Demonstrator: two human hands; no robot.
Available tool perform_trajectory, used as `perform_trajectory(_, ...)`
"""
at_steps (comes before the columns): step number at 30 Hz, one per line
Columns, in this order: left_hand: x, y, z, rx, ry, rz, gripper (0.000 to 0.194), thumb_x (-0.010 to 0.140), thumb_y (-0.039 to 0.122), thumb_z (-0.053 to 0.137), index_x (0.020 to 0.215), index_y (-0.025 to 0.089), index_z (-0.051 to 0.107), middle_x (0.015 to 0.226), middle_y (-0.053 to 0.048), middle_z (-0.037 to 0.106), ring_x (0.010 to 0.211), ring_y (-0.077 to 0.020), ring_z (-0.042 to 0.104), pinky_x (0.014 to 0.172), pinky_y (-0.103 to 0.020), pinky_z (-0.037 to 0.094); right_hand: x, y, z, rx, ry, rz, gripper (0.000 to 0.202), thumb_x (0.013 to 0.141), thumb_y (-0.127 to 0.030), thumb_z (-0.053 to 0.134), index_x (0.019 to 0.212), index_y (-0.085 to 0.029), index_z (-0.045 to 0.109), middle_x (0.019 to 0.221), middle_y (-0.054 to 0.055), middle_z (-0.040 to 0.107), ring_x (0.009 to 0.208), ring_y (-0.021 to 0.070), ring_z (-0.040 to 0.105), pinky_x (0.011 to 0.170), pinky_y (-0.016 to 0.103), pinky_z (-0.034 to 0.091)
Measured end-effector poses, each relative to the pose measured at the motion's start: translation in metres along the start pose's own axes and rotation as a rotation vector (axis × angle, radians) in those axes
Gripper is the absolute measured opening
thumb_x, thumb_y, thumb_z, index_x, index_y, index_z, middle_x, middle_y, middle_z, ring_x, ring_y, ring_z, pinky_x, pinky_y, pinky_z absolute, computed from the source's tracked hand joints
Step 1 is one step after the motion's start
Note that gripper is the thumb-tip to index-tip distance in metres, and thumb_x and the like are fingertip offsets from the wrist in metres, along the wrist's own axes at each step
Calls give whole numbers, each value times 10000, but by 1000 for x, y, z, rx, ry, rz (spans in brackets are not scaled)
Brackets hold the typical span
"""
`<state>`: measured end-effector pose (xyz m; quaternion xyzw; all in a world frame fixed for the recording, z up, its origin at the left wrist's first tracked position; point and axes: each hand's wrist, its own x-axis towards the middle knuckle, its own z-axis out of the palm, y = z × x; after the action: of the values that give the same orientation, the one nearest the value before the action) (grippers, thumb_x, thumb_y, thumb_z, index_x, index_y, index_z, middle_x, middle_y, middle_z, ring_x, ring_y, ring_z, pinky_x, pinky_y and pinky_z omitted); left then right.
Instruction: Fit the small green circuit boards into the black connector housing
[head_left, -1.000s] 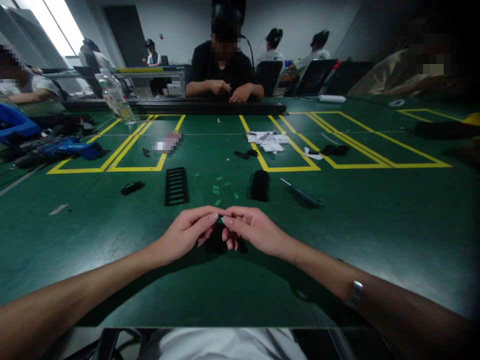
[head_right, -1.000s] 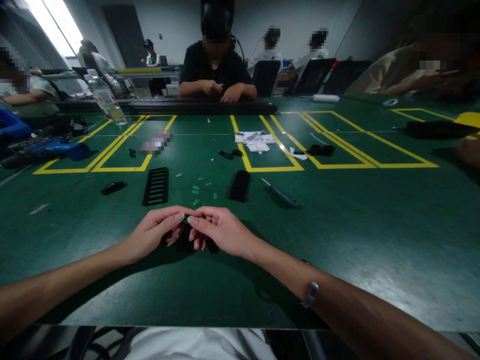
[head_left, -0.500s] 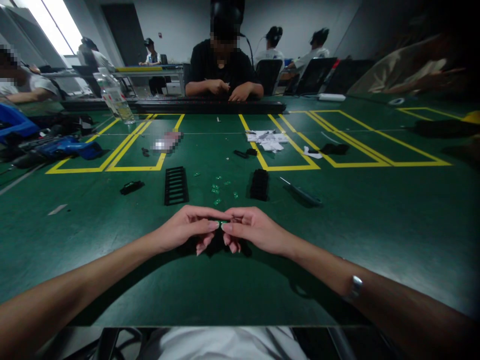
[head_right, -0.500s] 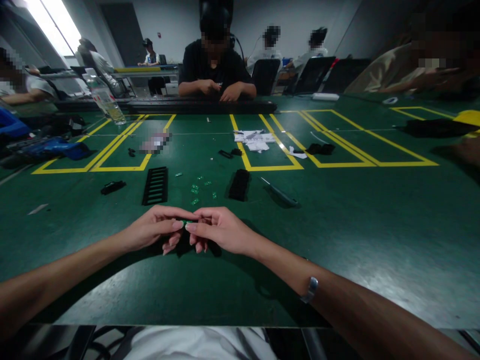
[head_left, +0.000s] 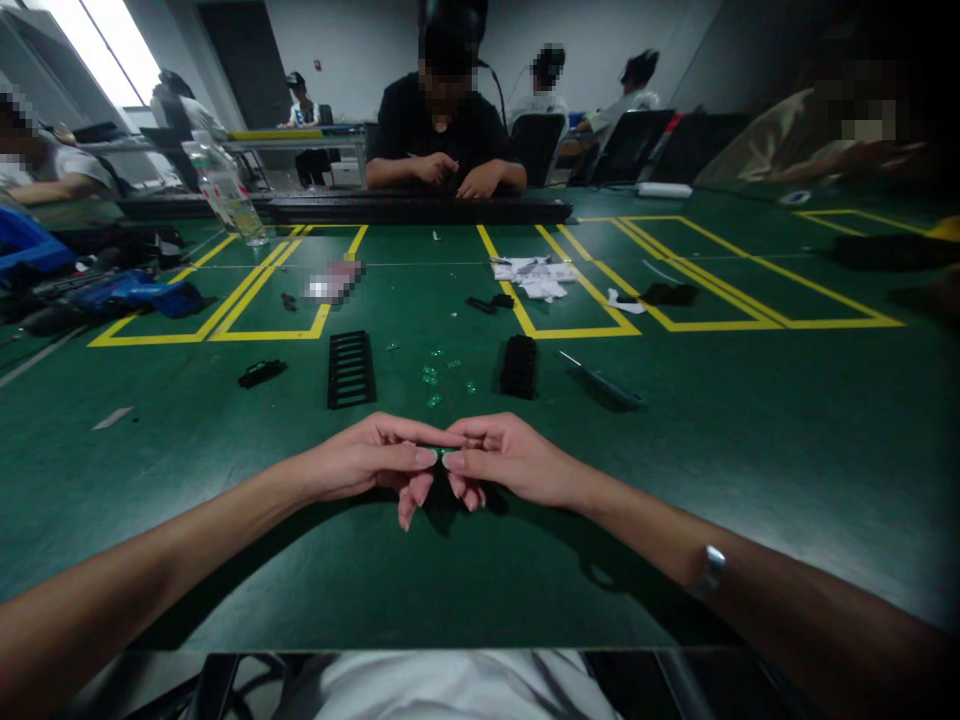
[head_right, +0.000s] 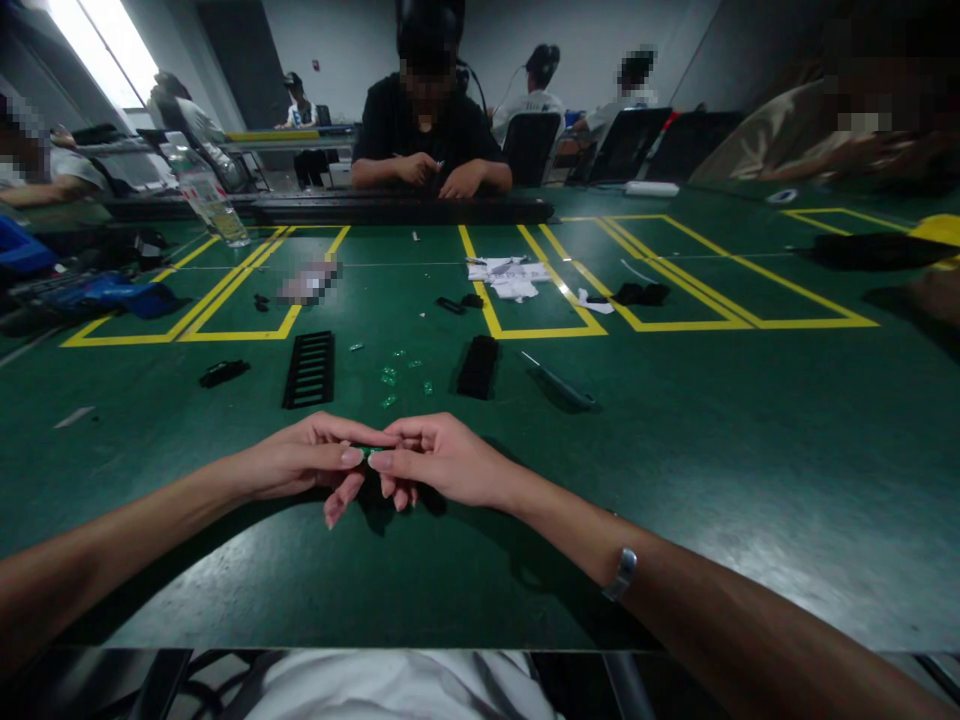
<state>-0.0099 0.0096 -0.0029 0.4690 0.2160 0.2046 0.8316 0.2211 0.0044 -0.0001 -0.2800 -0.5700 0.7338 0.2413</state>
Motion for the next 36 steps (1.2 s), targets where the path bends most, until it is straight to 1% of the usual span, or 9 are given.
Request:
perform_trajectory(5, 0, -1, 1, -43, 4, 6, 413, 929, 214, 653, 1340, 172, 636, 712, -83, 715, 611, -165, 706, 534, -264, 588, 1, 0, 0, 3, -3, -1, 350, 851, -424, 758, 945, -103, 656, 721, 26, 710, 552, 94, 655, 504, 186, 493)
perform_trajectory(10, -1, 0, 0, -28, 16, -5, 412, 933, 217, 651, 1343, 185, 635, 709, -74, 712, 600, -163, 706, 540, -270, 590, 1, 0, 2, -1, 12, -11, 338, 851, -414, 758, 922, -98, 662, 731, 39, 719, 556, 95, 658, 500, 187, 492)
perform_trajectory(19, 0, 0, -2, 18, -13, 6, 411, 943, 226, 641, 1350, 173, 630, 697, -77, 714, 560, -158, 690, 522, -266, 573, 2, 5, 2, 11, 9, -24, 285, 878, -370, 737, 905, -98, 656, 714, 31, 713, 560, 95, 666, 510, 186, 504)
perform_trajectory(25, 0, 0, 0, 44, 5, 17, 416, 943, 227, 643, 1352, 156, 627, 687, -78, 712, 549, -147, 680, 515, -242, 554, 1, 6, 2, 13, 23, -26, 291, 868, -368, 747, 910, -94, 659, 697, 25, 706, 553, 93, 660, 510, 188, 510)
perform_trajectory(31, 1, -4, -4, 22, -8, 16, 422, 931, 257, 666, 1343, 173, 630, 703, -67, 712, 601, -156, 693, 594, -296, 582, 2, 4, 1, 41, 42, -30, 315, 828, -382, 786, 904, -106, 656, 665, 4, 690, 535, 91, 645, 507, 191, 510)
perform_trajectory(36, 2, -3, -6, 4, -22, 7, 461, 899, 253, 705, 1345, 168, 626, 690, -72, 722, 566, -161, 690, 550, -281, 573, 2, 4, 0, 47, 40, -18, 330, 808, -386, 802, 917, -110, 658, 671, 7, 694, 536, 96, 646, 501, 194, 504)
